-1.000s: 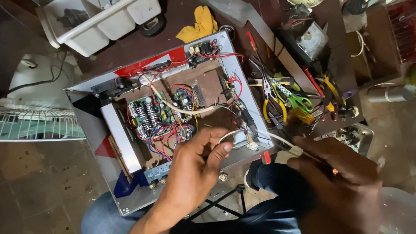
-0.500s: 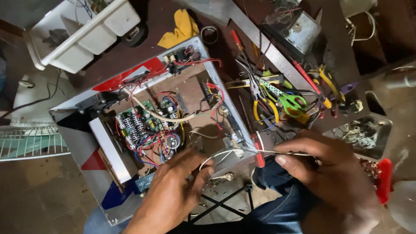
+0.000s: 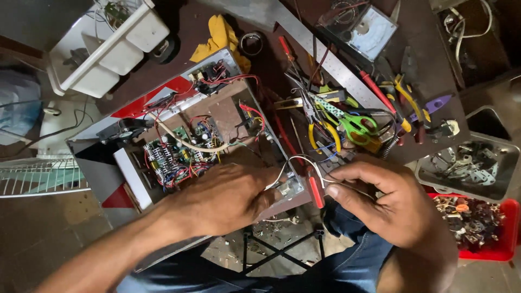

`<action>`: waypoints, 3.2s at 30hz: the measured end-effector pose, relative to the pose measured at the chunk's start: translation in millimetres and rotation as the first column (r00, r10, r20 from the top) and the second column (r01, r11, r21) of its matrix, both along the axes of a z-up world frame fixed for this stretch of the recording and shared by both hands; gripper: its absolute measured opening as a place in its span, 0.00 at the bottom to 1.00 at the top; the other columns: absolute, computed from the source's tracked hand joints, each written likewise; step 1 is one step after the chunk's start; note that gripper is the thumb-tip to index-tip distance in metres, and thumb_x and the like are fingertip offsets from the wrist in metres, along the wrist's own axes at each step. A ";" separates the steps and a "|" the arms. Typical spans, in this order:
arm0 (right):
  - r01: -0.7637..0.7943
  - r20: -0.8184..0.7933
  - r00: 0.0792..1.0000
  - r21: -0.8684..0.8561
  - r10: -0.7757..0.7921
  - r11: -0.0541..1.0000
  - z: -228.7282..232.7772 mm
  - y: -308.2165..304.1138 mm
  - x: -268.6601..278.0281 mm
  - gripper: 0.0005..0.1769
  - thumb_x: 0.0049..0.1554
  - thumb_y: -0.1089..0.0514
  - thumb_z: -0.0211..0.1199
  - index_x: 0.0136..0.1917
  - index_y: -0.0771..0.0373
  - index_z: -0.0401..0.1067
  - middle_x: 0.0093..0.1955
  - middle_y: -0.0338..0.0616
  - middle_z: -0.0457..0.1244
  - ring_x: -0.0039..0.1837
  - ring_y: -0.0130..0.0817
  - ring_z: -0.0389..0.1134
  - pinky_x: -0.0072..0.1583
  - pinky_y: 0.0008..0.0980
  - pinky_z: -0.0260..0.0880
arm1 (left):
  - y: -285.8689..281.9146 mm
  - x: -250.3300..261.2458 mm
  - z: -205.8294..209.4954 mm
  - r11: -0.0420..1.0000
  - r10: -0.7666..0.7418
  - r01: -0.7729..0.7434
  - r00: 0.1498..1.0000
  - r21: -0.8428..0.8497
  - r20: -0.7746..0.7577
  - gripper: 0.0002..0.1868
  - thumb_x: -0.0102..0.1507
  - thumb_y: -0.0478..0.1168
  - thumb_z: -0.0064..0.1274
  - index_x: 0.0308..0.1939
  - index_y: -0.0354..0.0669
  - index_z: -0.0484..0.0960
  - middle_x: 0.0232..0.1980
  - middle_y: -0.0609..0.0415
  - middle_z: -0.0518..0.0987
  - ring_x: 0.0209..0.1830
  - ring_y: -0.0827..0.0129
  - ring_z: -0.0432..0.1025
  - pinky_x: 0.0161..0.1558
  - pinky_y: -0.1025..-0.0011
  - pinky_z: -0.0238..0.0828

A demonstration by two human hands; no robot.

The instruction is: The person is repairing an electronic device, likely a microwave, by stripping the insulation off white wires and twisting the exposed ends. They use pliers to strip the wires and then connect them to the internal circuitry of the device.

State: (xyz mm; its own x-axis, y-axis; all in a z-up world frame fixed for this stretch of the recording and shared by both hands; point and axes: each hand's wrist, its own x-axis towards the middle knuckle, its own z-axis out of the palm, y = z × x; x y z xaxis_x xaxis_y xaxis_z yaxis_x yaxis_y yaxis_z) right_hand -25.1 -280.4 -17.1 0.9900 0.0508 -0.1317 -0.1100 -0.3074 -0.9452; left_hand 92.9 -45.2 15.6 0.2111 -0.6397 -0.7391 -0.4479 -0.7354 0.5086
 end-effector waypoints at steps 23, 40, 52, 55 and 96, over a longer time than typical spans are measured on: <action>0.008 0.065 0.998 -0.075 -0.003 0.997 -5.4 0.1 -2.7 0.09 0.53 0.58 0.65 0.47 0.60 0.80 0.46 0.36 0.74 0.49 0.22 0.74 0.54 0.21 0.73 | -15.7 5.5 -15.3 0.974 -0.201 0.211 0.971 -0.079 0.127 0.18 0.58 0.23 0.45 0.47 0.45 0.78 0.16 0.57 0.67 0.17 0.69 0.75 0.37 0.69 0.83; -0.020 0.060 0.998 -0.031 0.022 0.999 -8.6 -9.2 -8.8 0.14 0.52 0.59 0.65 0.52 0.63 0.79 0.46 0.40 0.75 0.48 0.25 0.78 0.53 0.20 0.80 | 8.5 5.0 -39.0 0.901 -0.156 0.294 0.906 -0.320 0.395 0.18 0.67 0.39 0.57 0.23 0.50 0.70 0.21 0.59 0.73 0.14 0.72 0.64 0.20 0.76 0.66; -0.026 0.080 0.996 -0.088 0.033 0.996 -8.6 -8.0 -6.3 0.13 0.52 0.59 0.66 0.51 0.62 0.79 0.45 0.39 0.75 0.46 0.25 0.78 0.51 0.21 0.81 | 10.2 6.9 -43.2 0.861 -0.225 0.375 0.887 -0.345 0.403 0.17 0.65 0.35 0.52 0.22 0.51 0.68 0.24 0.59 0.75 0.17 0.71 0.65 0.20 0.76 0.68; 0.005 0.072 0.997 -0.115 0.003 0.993 -6.4 -7.0 -6.9 0.12 0.51 0.59 0.67 0.49 0.61 0.80 0.45 0.37 0.75 0.46 0.23 0.77 0.52 0.20 0.78 | 12.8 6.2 -43.3 0.818 -0.150 0.349 0.897 -0.457 0.417 0.09 0.63 0.32 0.51 0.28 0.48 0.77 0.29 0.58 0.83 0.20 0.68 0.73 0.28 0.73 0.75; 0.408 0.430 0.881 -0.477 -0.198 0.779 43.1 68.3 -34.5 0.14 0.59 0.69 0.61 0.58 0.71 0.76 0.53 0.52 0.69 0.49 0.36 0.72 0.54 0.30 0.73 | 39.1 -62.6 -46.1 0.391 0.794 -0.871 0.482 -0.296 -0.369 0.11 0.67 0.34 0.47 0.51 0.46 0.79 0.46 0.57 0.83 0.40 0.73 0.75 0.42 0.74 0.75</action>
